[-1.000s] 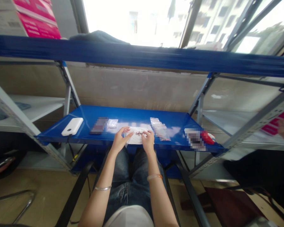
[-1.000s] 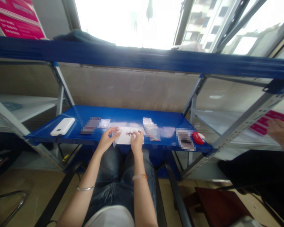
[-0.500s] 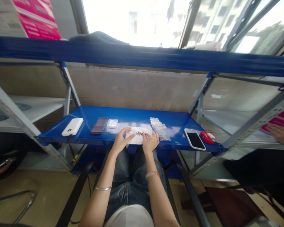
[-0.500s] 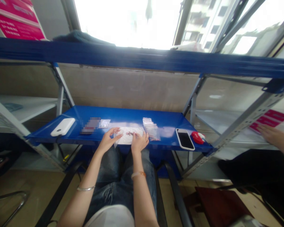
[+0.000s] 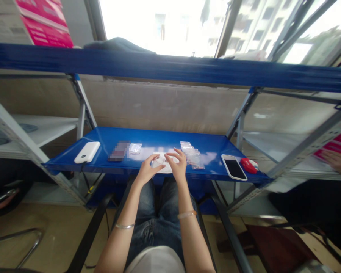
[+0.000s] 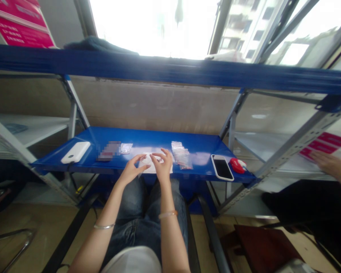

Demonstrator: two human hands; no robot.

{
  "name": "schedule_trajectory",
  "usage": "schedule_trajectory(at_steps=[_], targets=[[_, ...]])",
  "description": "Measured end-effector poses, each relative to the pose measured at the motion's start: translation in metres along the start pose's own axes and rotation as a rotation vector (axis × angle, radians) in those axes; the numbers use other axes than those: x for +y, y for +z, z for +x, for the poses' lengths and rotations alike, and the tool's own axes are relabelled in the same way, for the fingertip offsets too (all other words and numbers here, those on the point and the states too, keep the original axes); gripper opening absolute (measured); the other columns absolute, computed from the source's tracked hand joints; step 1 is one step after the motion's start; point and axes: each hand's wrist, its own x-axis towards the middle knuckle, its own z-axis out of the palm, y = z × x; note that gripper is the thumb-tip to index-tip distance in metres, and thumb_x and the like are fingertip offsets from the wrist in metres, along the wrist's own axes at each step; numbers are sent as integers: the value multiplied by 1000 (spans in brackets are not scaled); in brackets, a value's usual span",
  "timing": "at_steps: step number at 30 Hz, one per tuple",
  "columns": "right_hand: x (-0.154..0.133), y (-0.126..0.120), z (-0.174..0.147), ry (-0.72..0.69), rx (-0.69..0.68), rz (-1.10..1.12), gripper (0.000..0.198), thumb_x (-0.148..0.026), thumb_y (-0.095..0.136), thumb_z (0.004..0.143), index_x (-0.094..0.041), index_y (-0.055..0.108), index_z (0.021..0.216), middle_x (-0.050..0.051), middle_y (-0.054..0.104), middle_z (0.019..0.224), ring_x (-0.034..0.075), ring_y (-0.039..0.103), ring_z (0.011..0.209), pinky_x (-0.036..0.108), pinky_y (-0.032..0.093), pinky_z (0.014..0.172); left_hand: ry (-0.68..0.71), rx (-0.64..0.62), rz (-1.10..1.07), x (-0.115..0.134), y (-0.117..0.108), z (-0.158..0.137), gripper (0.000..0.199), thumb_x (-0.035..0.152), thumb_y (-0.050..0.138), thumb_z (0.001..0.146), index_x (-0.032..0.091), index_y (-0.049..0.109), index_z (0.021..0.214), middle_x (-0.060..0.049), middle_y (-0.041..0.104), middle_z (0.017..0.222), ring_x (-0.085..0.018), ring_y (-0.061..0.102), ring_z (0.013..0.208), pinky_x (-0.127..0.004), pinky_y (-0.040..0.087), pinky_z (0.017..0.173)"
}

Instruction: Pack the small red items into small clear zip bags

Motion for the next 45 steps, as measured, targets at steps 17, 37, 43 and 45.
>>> schedule_trajectory(at_steps=[17, 37, 43, 45], targets=[[34, 23, -15, 161, -64, -418, 13, -32, 63, 79, -23, 73, 82, 11, 58, 120, 27, 45, 119, 42, 31, 93, -15, 100, 9, -4, -4, 2, 44, 38, 70, 70, 18, 59, 107, -9, 65, 109, -22, 59, 105, -34, 44, 92], [3, 5, 7, -12, -172, 138, 22, -42, 62, 78, -24, 74, 83, 8, 64, 110, 23, 55, 106, 37, 40, 91, -1, 85, 13, -6, 2, 2, 45, 37, 72, 67, 18, 60, 106, -8, 66, 109, -23, 59, 104, -34, 43, 92], [34, 2, 10, 188, -86, -302, 15, -29, 64, 76, -20, 72, 85, 11, 62, 114, 29, 49, 112, 48, 32, 94, -32, 133, 27, -7, -5, 1, 45, 37, 72, 67, 16, 60, 106, -9, 67, 107, -22, 60, 102, -34, 43, 91], [42, 1, 11, 234, -126, -389, 16, -29, 65, 75, -20, 72, 86, 12, 60, 116, 30, 48, 113, 48, 31, 94, -36, 142, 33, -8, -7, 2, 45, 37, 71, 67, 17, 60, 106, -9, 67, 107, -22, 60, 102, -34, 43, 90]])
